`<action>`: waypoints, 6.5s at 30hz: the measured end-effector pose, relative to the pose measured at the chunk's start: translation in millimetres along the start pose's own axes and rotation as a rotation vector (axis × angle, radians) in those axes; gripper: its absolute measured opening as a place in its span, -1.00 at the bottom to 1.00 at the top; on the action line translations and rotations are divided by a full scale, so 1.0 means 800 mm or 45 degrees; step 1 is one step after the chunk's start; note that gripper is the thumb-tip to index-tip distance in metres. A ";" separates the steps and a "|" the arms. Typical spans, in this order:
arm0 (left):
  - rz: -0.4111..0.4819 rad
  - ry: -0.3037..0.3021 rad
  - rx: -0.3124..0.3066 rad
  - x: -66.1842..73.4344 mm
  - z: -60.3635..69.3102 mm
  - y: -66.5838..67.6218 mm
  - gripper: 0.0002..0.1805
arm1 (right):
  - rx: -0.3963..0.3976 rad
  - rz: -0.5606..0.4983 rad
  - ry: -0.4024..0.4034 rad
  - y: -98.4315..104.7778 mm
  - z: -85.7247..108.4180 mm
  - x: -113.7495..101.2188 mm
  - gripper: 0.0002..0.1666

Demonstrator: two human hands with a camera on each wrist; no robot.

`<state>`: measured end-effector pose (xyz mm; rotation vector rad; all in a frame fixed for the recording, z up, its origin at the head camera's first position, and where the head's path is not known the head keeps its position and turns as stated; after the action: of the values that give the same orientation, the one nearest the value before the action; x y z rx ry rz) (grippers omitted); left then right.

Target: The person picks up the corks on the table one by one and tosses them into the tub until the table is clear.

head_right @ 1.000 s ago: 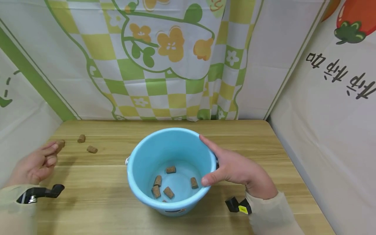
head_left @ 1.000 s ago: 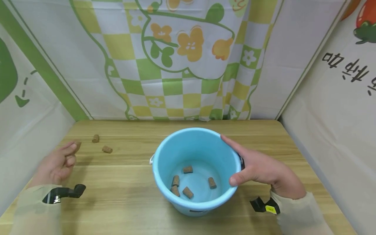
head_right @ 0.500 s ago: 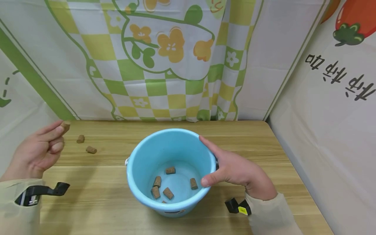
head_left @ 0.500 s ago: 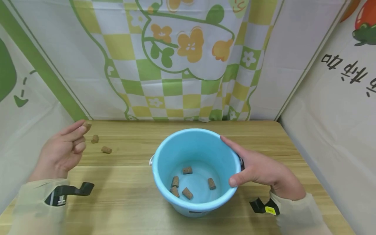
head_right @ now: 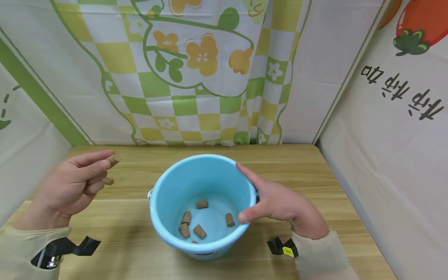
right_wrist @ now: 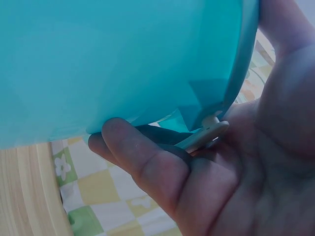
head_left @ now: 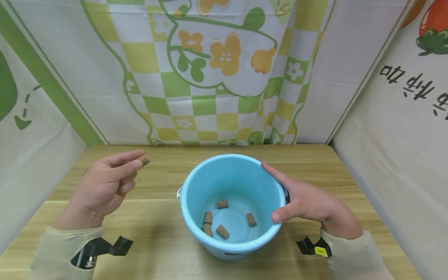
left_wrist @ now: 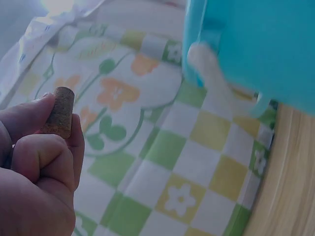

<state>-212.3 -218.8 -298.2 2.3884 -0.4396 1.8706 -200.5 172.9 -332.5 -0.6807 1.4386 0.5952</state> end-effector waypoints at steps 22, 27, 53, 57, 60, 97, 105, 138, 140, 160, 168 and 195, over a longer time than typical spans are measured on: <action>-0.838 0.187 -0.141 -0.007 -0.011 -0.116 -0.63 | -0.016 -0.031 0.012 0.000 -0.001 0.002 0.38; -0.840 0.170 -0.171 -0.010 -0.013 -0.124 -0.65 | 0.002 -0.012 0.007 0.001 0.000 0.002 0.38; -0.735 0.233 -0.233 -0.013 -0.013 -0.133 -0.27 | 0.000 0.001 0.000 0.002 0.000 0.005 0.39; -0.672 0.251 -0.210 -0.014 -0.012 -0.127 -0.28 | -0.011 -0.007 0.011 0.003 0.001 0.006 0.38; -0.669 0.256 -0.183 -0.014 -0.011 -0.122 -0.30 | -0.001 -0.004 0.005 0.003 0.001 0.006 0.37; 0.447 -0.075 0.378 0.001 -0.006 0.085 -0.56 | -0.008 -0.036 -0.005 0.002 0.000 0.006 0.38; 0.342 0.122 0.514 -0.056 -0.004 0.135 -0.30 | -0.026 -0.039 0.016 0.000 0.000 0.004 0.38; -0.357 0.833 0.573 -0.198 0.026 0.219 -0.02 | 0.002 -0.018 0.001 0.002 0.001 0.005 0.38; -0.377 0.838 0.565 -0.199 0.024 0.217 -0.03 | 0.003 -0.004 0.002 0.002 0.001 0.005 0.38; -0.533 0.762 0.539 -0.208 0.003 0.205 -0.17 | -0.003 0.019 0.009 0.003 0.001 0.005 0.37; -0.696 0.763 0.513 -0.206 0.003 0.205 -0.30 | 0.018 0.048 0.006 0.004 0.002 0.005 0.36; -0.559 0.764 0.490 -0.204 0.005 0.192 -0.31 | 0.026 0.053 0.001 0.004 0.002 0.005 0.34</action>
<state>-284.8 -337.6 -474.1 1.7288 0.4842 2.4282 -201.3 176.3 -336.7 -0.6362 1.4610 0.6116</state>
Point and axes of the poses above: each hand's wrist, its own z-axis away from the middle knuckle, its own y-axis out of the back of the hand, x = y × z, the point moved 6 cm from there along -z, towards the middle knuckle, and after that the axes turned 15 degrees about -z, right-handed, at the moved point
